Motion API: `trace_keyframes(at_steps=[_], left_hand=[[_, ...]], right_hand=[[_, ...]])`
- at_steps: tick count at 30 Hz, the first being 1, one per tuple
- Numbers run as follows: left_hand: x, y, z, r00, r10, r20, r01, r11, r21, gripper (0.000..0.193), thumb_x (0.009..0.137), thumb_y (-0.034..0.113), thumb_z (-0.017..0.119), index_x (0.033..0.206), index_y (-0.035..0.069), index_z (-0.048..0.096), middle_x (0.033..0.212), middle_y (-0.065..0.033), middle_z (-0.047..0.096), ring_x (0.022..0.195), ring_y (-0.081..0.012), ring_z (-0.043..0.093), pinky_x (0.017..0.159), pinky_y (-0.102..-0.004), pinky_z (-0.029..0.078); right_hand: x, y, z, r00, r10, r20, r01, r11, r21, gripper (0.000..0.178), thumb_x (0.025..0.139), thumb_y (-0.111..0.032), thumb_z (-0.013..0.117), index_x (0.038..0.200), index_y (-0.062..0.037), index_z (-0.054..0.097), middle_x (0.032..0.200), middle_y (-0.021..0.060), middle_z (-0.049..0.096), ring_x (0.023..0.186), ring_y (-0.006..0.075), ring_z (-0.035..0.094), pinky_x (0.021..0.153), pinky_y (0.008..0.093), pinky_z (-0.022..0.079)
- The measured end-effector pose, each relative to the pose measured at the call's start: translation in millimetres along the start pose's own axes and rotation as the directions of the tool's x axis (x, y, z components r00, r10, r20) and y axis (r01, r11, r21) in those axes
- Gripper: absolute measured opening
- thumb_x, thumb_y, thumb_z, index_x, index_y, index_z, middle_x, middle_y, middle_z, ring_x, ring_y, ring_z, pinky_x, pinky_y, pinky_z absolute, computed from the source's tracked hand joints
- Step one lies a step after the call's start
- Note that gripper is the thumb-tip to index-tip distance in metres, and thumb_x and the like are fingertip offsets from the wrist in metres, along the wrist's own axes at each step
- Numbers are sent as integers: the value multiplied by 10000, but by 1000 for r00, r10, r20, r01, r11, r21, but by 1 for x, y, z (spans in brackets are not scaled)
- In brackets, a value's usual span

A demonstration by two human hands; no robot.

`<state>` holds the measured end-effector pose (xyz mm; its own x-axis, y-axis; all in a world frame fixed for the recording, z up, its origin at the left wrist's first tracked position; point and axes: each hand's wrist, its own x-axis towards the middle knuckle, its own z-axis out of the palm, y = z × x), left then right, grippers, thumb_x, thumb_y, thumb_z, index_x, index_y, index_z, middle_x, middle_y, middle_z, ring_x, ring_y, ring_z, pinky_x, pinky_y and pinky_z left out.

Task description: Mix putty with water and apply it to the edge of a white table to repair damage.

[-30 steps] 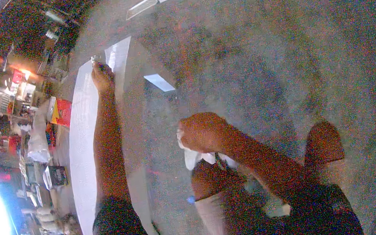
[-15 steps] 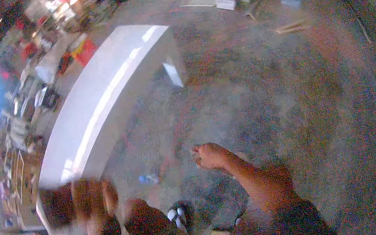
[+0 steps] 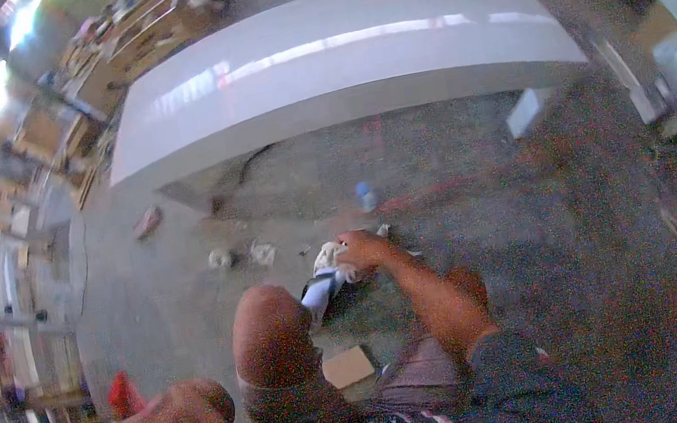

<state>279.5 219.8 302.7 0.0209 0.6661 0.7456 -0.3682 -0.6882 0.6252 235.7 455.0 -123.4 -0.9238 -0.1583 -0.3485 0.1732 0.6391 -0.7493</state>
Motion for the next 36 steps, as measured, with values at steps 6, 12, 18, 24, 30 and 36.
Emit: trace_keyframes(at_steps=[6,12,18,24,30,36], left_hand=[[-17,22,46,999,-4,-47,9,994,107,288,1137,224,479,980,141,705,1331,-102,736,1119,-271,728,965,-385,546],[-30,35,74,912,139,-385,-18,953,301,277,1111,215,517,924,148,711,1285,-161,738,1103,-276,725,869,-403,559],[-75,36,30,945,55,-324,18,976,216,226,1096,280,590,973,147,725,1346,-157,715,1113,-286,722,921,-376,553],[-139,51,-34,502,-240,-831,631,758,162,279,1092,230,485,1034,24,664,985,-161,686,895,-345,654,900,-507,526],[-208,37,-192,330,-409,-851,932,1,361,356,1125,281,494,1123,-43,642,1274,-244,597,1192,-392,600,1049,-460,464],[-221,-13,-283,346,-740,-576,808,-76,584,351,1118,306,541,1221,-19,625,1269,-229,589,1193,-328,601,1014,-446,484]], right_hand=[[58,-5,43,988,-118,-98,123,992,39,553,904,-327,720,1355,-16,645,1278,275,704,1193,430,677,1006,478,538],[87,11,70,994,-53,-92,51,998,-32,585,927,-341,723,1394,-6,614,1290,264,706,1205,433,673,1021,483,533],[84,4,80,993,78,-93,-98,967,-234,716,953,-384,717,1533,-29,493,1431,259,632,1306,416,624,1094,476,494],[64,-65,36,996,-50,-70,64,978,201,539,1030,-342,665,1446,-16,562,1287,224,714,1242,368,675,1043,452,524],[6,-152,-7,969,-240,58,-5,218,976,419,1094,-287,618,1402,-8,564,1243,108,687,1153,214,684,982,395,556],[21,-152,-6,990,82,-113,90,240,967,289,1069,-256,670,1194,-7,592,1099,118,710,962,209,728,809,339,608]])
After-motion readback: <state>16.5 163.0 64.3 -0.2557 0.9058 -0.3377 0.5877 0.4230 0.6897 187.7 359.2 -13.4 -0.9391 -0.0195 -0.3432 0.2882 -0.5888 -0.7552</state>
